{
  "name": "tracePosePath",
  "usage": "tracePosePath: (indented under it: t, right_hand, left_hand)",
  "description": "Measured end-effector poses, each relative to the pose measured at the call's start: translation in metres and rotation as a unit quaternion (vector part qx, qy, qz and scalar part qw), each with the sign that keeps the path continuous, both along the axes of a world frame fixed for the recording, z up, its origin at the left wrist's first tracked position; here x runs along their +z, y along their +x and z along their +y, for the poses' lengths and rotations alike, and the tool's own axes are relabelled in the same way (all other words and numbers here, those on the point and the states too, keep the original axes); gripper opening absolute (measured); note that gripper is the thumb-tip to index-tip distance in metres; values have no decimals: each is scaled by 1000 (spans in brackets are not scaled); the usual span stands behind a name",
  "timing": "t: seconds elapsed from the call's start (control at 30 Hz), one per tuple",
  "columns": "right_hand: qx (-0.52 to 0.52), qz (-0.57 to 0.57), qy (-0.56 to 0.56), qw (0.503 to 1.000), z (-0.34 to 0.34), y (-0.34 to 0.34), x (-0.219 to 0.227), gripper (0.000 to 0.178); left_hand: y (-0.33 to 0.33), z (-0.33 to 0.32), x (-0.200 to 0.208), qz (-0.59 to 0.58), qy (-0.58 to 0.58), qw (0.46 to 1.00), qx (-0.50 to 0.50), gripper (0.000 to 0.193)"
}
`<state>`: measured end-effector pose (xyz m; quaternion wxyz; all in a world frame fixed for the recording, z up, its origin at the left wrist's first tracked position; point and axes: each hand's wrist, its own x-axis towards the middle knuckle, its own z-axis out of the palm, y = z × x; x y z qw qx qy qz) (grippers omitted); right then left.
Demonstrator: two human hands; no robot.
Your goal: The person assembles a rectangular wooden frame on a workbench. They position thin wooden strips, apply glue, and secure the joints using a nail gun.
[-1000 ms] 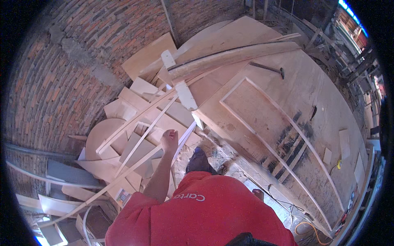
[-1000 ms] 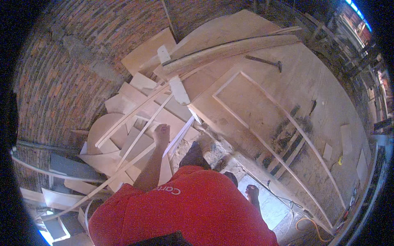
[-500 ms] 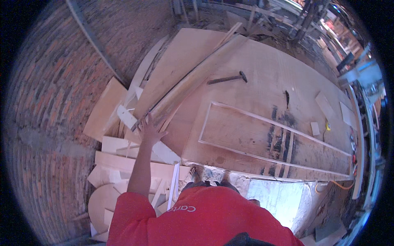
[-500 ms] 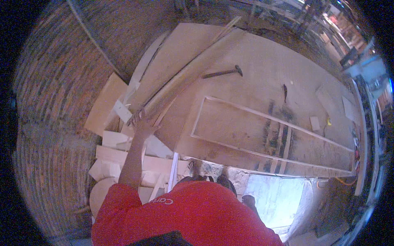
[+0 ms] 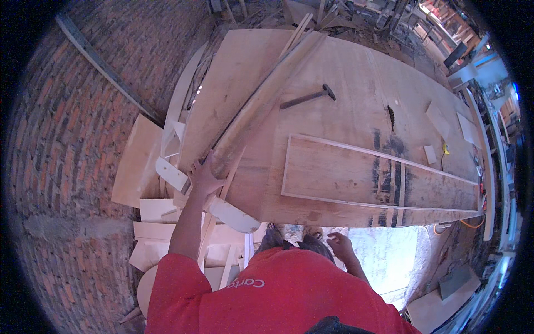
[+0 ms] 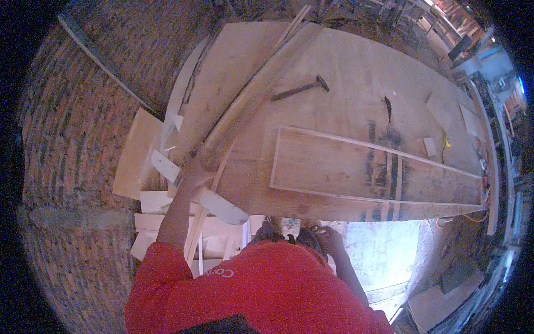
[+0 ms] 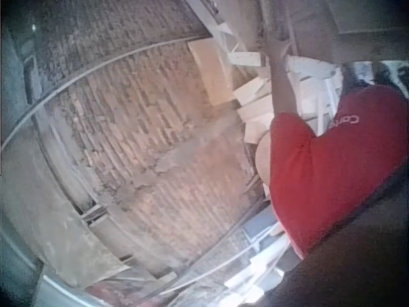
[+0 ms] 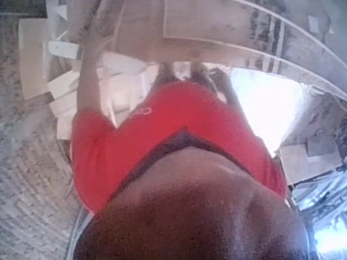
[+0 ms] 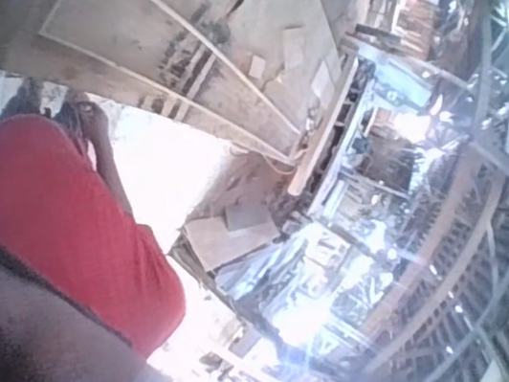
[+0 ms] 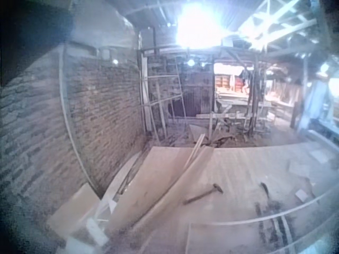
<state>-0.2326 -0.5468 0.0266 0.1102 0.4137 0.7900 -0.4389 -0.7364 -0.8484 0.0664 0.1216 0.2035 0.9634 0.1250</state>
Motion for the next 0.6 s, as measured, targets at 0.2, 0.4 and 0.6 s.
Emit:
tracePosePath:
  t: [0.2, 0.4, 0.6]
  right_hand:
    - [71, 117, -61, 989, -7, -80, 55, 34]
    - [119, 193, -55, 973, -7, -145, 79, 32]
    - [168, 224, -54, 958, 23, -232, 63, 29]
  left_hand:
    - [6, 2, 28, 21, -18, 1000, 10, 130]
    - [24, 20, 104, 38, -61, 997, 32, 127]
    - [-2, 8, 162, 61, -79, 994, 42, 130]
